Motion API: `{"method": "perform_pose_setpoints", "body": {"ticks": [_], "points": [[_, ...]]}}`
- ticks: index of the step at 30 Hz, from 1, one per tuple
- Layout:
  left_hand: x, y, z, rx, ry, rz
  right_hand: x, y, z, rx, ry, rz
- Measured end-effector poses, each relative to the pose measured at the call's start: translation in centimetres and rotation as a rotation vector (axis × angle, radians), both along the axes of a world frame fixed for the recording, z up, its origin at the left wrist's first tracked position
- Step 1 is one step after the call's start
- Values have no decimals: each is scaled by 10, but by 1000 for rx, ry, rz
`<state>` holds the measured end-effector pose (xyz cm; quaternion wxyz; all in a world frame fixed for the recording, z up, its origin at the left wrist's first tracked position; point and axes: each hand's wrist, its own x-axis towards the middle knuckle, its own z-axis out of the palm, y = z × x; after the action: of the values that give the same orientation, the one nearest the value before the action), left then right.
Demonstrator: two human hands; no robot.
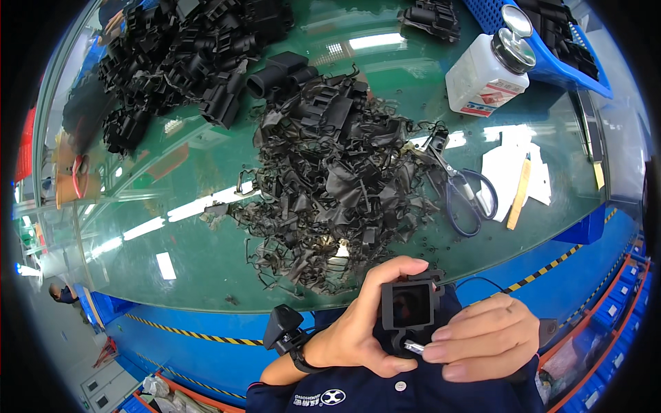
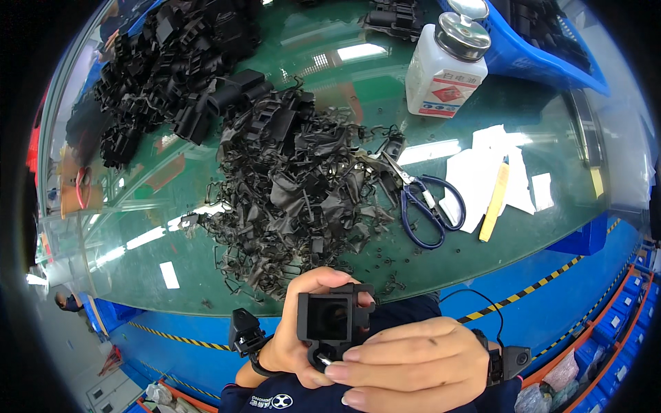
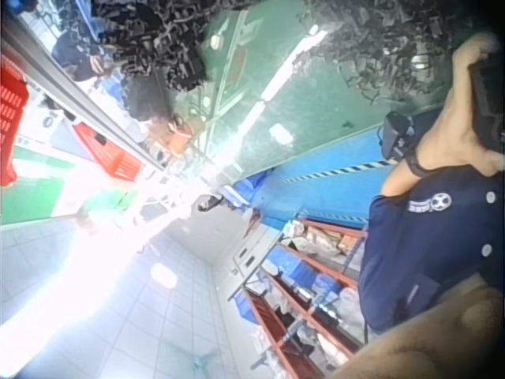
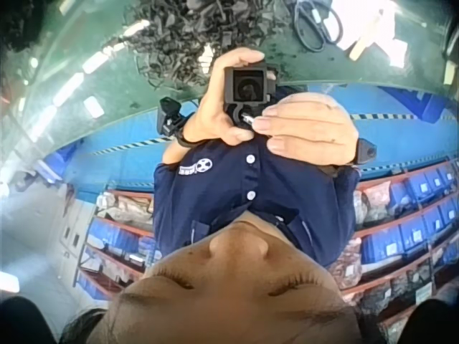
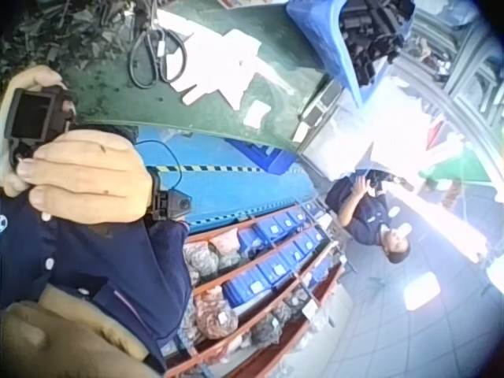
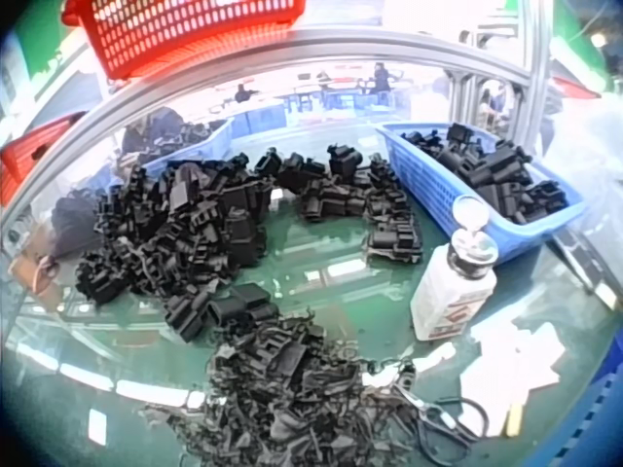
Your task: Using a deburring tool and scissors to remove excess flash from molded black plastic components at a factory workbench.
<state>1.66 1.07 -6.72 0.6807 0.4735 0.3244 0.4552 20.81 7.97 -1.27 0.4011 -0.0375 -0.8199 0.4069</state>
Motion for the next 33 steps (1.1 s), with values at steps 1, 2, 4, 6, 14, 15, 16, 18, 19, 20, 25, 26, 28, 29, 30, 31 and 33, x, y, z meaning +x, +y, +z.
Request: {"method": "perform_pose_setpoints", "body": {"ticks": [1,2,4,6,14,15,16,18,19,20,25,26,28,29,30,31,33], "points": [[0,0,0,-5,-6,3,-1,-6,1,-7,-27,-43],[0,0,1,-2,-12,3,-2,-8,3,16,-45,-68],[0,2,5,4,-22,3,-1,-10,7,61,-79,-120],[0,2,6,-5,-29,2,-1,-11,8,41,-121,-134],[1,2,6,19,-30,-18,3,-7,15,125,-213,-138],[1,2,5,22,-32,-17,2,-8,15,156,-210,-151],[1,3,5,25,-36,-21,1,-9,16,188,-209,-168],[1,3,7,12,-34,-21,0,-9,15,232,-189,-174],[1,3,8,7,-32,-21,0,-9,15,254,-179,-176],[1,2,7,12,-26,-17,0,-8,14,263,-174,-165],[2,3,7,26,-41,-32,-2,-2,12,345,-139,-105],[2,3,7,12,-53,-39,-3,-3,12,366,-139,-107],[3,4,7,-15,-78,-57,-2,-7,13,410,-143,-116],[4,4,6,-8,-81,-69,-2,-9,11,329,-115,-154],[3,3,4,-2,-80,-73,-3,-13,7,247,-83,-184],[3,2,3,5,-80,-77,-4,-15,3,165,-50,-214],[2,3,4,-11,-100,-79,3,-11,2,78,-23,-162]]}}
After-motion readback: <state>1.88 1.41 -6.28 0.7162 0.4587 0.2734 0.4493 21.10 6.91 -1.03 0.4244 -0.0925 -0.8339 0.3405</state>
